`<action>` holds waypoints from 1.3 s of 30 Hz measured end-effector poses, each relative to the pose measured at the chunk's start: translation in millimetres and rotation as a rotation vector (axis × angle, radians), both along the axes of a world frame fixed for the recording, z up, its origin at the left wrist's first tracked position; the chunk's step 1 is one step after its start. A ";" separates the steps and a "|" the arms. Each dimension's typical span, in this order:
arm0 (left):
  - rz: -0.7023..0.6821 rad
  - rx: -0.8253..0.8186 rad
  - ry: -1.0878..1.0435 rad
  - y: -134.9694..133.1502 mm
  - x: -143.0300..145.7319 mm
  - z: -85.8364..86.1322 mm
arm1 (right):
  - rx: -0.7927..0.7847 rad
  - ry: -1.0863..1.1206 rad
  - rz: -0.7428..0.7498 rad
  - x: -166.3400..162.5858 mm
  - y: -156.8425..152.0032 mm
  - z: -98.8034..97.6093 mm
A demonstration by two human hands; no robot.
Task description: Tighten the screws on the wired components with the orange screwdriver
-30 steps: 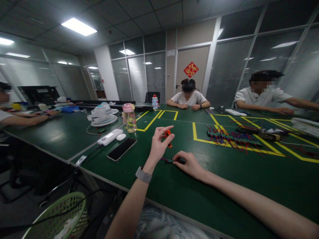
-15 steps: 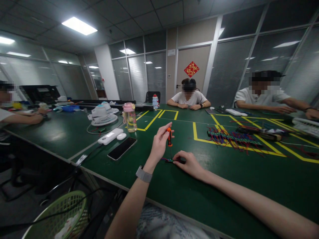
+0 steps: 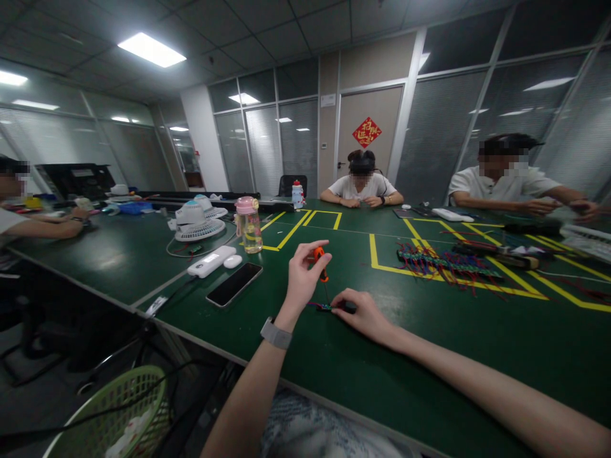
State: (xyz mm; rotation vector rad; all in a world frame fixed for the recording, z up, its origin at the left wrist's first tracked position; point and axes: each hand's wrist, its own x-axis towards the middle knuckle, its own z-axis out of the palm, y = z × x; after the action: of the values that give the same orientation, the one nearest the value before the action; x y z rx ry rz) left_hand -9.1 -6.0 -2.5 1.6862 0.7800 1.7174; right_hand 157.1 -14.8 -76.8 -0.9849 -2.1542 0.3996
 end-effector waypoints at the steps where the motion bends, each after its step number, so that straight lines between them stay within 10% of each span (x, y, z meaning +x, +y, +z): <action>1: 0.020 0.011 0.004 -0.2 -0.2 0.4 | 0.003 0.000 -0.001 0.0 -0.1 -0.2; 6: -0.153 -0.088 -0.066 -1.2 1.2 1.6 | 0.007 -0.014 -0.009 -0.4 0.2 -1.1; 39: 0.209 -0.181 -0.162 8.1 -4.9 -3.7 | 0.099 -0.025 0.088 0.5 -2.6 0.7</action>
State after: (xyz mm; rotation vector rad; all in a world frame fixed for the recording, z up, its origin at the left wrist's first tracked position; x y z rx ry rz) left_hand -13.9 2.1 -6.2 1.3667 1.0301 1.8353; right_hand 157.6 -17.4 -76.2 -0.8471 -2.2234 0.3203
